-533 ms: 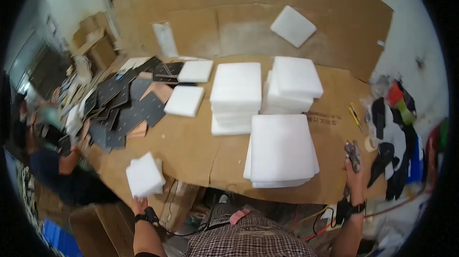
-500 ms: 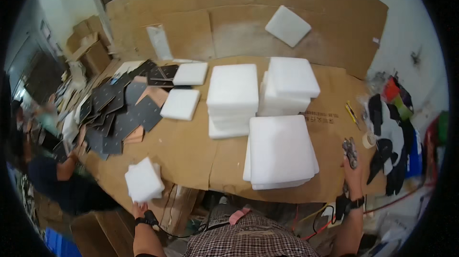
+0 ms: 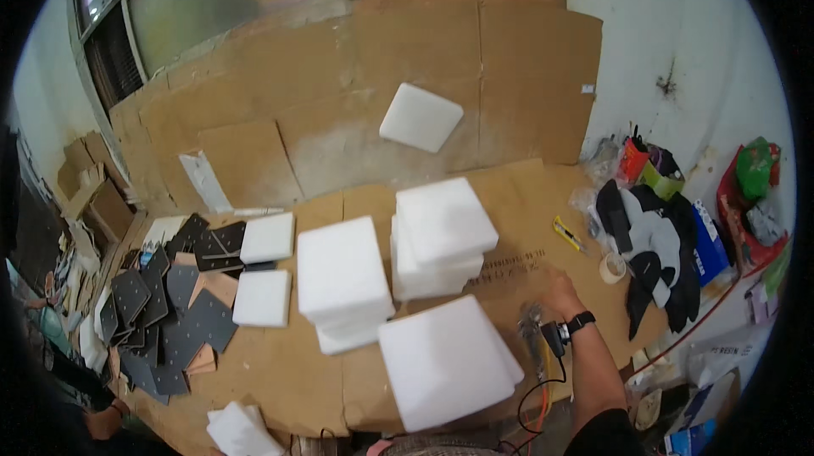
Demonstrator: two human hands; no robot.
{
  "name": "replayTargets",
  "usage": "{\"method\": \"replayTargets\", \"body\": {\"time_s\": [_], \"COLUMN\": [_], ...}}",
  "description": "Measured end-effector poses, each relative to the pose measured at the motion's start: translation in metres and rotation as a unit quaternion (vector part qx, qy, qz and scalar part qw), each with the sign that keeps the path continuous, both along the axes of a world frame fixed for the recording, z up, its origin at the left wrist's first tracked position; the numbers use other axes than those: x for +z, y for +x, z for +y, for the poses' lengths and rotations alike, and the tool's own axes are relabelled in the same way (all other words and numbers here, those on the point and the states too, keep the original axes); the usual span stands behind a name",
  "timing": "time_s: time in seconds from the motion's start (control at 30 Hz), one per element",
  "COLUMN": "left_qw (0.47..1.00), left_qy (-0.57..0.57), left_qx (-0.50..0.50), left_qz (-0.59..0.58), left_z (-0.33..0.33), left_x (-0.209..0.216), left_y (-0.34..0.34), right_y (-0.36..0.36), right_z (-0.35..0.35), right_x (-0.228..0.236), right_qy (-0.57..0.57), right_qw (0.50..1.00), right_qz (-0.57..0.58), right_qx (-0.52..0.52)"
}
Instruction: The person stacks white foam blocks on a cardboard-covered table in a workshop. They pick up individual blocks and arrange them into neat piles, occasionally using a handheld tool in their right hand. A second person is visible in the background working with dark rectangular items.
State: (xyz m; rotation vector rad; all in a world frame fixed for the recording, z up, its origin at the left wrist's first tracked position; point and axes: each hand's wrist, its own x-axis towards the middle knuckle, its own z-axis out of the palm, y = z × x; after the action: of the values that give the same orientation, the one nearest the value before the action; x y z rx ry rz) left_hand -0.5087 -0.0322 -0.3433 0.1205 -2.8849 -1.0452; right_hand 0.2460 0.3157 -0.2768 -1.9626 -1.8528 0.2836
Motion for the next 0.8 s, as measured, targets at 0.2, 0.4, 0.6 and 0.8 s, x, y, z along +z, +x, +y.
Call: {"method": "replayTargets", "body": {"time_s": [0.2, 0.4, 0.6, 0.8], "left_qw": [0.995, 0.972, 0.889, 0.995], "left_qy": [0.090, -0.190, -0.419, -0.018], "left_qx": [0.027, -0.029, -0.068, 0.049], "left_qz": [0.027, 0.134, 0.172, 0.081], "left_z": [0.011, -0.078, -0.123, -0.008], "left_x": [0.037, 0.022, 0.039, 0.108], "left_y": [0.066, 0.101, 0.159, 0.232], "right_y": [-0.027, -0.122, -0.155, -0.122], "right_z": [0.224, 0.374, 0.425, 0.449], "right_x": [0.053, 0.057, 0.018, -0.017], "right_qy": [0.184, 0.179, -0.143, -0.332], "right_qw": [0.979, 0.971, 0.954, 0.928], "right_qz": [0.084, 0.084, -0.020, 0.076], "right_qx": [0.022, 0.131, 0.262, 0.148]}}
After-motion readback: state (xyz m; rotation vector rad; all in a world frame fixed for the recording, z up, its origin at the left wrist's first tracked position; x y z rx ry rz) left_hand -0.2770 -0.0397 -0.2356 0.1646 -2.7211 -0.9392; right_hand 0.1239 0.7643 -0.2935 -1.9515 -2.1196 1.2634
